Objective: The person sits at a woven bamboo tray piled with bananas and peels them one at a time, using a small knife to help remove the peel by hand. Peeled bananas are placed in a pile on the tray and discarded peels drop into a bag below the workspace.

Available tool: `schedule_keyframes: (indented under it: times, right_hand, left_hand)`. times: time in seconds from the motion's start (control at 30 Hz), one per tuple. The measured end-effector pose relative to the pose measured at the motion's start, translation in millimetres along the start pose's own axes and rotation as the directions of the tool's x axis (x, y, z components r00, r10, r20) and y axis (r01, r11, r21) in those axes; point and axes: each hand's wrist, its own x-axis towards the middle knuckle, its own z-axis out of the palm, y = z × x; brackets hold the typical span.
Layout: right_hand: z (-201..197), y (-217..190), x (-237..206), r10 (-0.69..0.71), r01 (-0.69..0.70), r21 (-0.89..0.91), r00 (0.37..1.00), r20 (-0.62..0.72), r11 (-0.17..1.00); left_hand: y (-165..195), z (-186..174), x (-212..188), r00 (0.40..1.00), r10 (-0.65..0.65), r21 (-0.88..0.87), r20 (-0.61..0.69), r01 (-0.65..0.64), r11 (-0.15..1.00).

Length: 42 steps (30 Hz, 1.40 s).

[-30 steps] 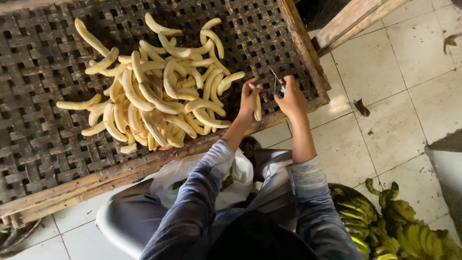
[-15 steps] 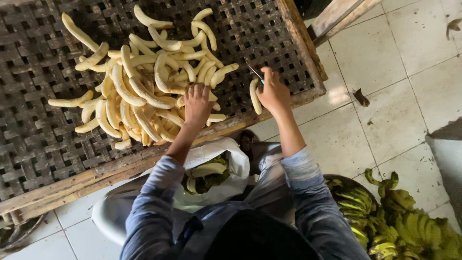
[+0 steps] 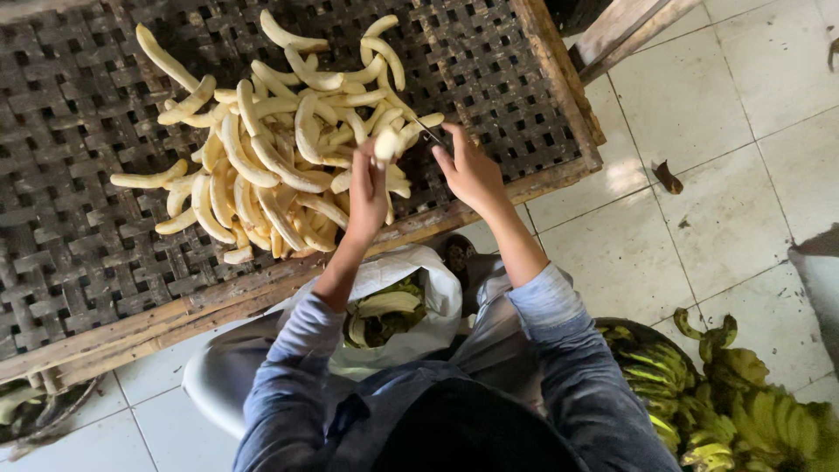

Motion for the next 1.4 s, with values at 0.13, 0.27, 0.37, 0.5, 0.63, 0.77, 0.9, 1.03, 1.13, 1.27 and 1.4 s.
schedule_keyframes:
  times: [0.13,0.27,0.37,0.5,0.63,0.77,0.9,1.03,1.13,1.27,1.4]
  right_hand:
    - [5,-9,5,-0.026,0.030,0.177,0.999,-0.023,0.984]
    - [2,-20,-6,-0.086,0.031,0.664,0.995,0.051,0.747]
    - [-6,-34,-34,-0.128,-0.053,0.835,0.981,0.147,0.548]
    - [-17,-58,-61,-0.250,0.066,0.858,0.965,0.074,0.509]
    - [-28,-73,-71,-0.280,0.120,0.835,0.959,0.043,0.536]
    - [-35,-82,-75,-0.313,0.173,0.812,0.950,0.012,0.557]
    - [-41,-92,-80,-0.360,0.299,0.663,0.932,-0.047,0.687]
    - [-45,-102,-82,-0.346,0.315,0.573,0.936,-0.057,0.757]
    - [-48,-106,-82,-0.357,0.341,0.518,0.931,-0.072,0.785]
    - [-49,-106,-82,-0.384,0.372,0.496,0.920,-0.081,0.785]
    - [-45,-105,-82,-0.393,0.384,0.509,0.915,-0.096,0.770]
  left_hand:
    - [36,26,38,0.906,-0.356,-0.854,-0.230,-0.012,0.520]
    - [59,31,65,0.859,-0.331,-0.806,-0.391,-0.146,0.574]
    - [67,30,74,0.834,-0.322,-0.810,-0.449,-0.228,0.540]
    - [83,34,83,0.762,-0.379,-0.784,-0.525,-0.259,0.565]
    - [115,30,85,0.804,-0.220,-0.714,-0.552,-0.319,0.623]
    - [146,23,79,0.740,-0.175,-0.538,-0.649,-0.284,0.794]
    - [159,17,80,0.716,-0.156,-0.502,-0.681,-0.301,0.810]
    - [158,12,79,0.705,-0.087,-0.426,-0.704,-0.321,0.846]
    - [156,10,77,0.709,-0.094,-0.439,-0.699,-0.322,0.839]
    - [154,8,75,0.706,-0.085,-0.421,-0.703,-0.317,0.850]
    - [154,5,74,0.724,-0.056,-0.412,-0.688,-0.326,0.851]
